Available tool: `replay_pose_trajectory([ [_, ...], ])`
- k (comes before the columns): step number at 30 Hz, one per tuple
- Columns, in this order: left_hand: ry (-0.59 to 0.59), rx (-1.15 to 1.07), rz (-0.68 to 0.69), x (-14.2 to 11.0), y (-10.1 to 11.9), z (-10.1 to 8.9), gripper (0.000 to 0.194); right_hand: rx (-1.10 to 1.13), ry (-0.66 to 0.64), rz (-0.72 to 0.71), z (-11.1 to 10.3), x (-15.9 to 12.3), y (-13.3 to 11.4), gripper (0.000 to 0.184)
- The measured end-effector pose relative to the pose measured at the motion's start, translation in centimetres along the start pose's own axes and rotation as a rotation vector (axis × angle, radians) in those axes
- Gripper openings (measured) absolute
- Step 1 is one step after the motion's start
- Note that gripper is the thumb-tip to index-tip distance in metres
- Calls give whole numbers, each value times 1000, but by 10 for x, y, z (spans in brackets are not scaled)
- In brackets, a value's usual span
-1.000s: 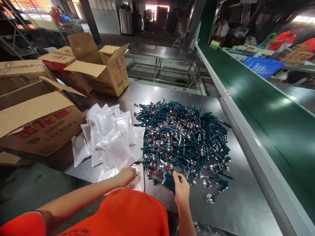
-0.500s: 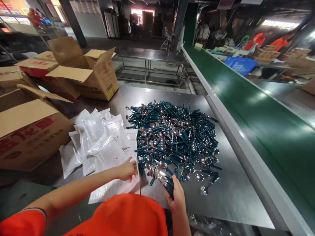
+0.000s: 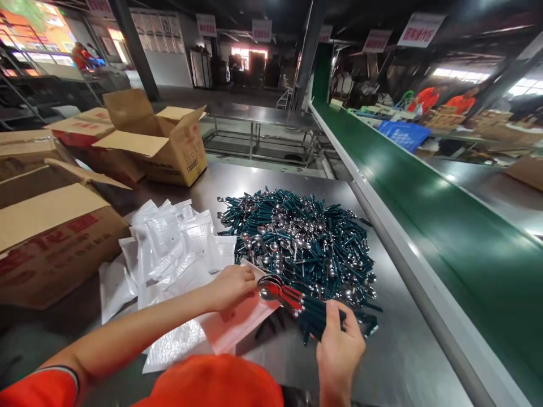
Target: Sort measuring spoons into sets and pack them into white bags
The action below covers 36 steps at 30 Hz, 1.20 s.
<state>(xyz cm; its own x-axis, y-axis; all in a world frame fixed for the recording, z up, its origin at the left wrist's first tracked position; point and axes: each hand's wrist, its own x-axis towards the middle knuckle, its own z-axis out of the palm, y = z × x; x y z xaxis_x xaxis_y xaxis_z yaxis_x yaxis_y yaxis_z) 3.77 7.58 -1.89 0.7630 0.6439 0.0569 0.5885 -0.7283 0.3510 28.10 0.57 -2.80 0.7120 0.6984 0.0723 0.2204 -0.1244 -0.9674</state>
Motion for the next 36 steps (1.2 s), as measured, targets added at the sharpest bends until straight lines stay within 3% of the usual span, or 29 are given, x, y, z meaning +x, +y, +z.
replay_pose_trajectory([
  [2,7,-30,36,-1,2,1,13,-182,144,-243,-5,1,-1,36],
  [4,56,-115,70,-1,3,1,10,-306,173,-582,-11,0,-3,29],
  [6,131,-260,67,-1,7,-4,9,-339,98,-951,-15,-1,-8,16],
  [8,199,-428,-23,1,15,-10,16,-346,-29,-1272,-17,-2,-17,5],
  [10,216,-565,-143,2,27,-14,34,-343,-203,-1447,-13,-4,-29,3],
  [12,176,-639,-178,1,38,-13,51,-331,-385,-1425,-3,-6,-40,8],
  [15,132,-644,-57,-2,47,-3,66,-445,-378,-1243,14,-9,-51,21],
  [18,323,-583,18,-8,47,5,70,-487,-324,-1082,19,-9,-52,39],
  [22,627,-434,160,-17,50,-2,72,24,-532,-733,13,-15,-33,65],
  [25,728,-380,225,-19,56,-7,75,157,-640,-577,14,-24,-10,81],
  [30,825,-307,171,-17,59,-6,71,110,-394,-593,16,-30,-1,34],
  [32,882,-224,219,-18,59,-7,62,51,-401,-629,15,-29,-7,23],
  [36,876,21,389,-21,58,-2,12,-36,-403,-627,16,-29,-6,24],
])
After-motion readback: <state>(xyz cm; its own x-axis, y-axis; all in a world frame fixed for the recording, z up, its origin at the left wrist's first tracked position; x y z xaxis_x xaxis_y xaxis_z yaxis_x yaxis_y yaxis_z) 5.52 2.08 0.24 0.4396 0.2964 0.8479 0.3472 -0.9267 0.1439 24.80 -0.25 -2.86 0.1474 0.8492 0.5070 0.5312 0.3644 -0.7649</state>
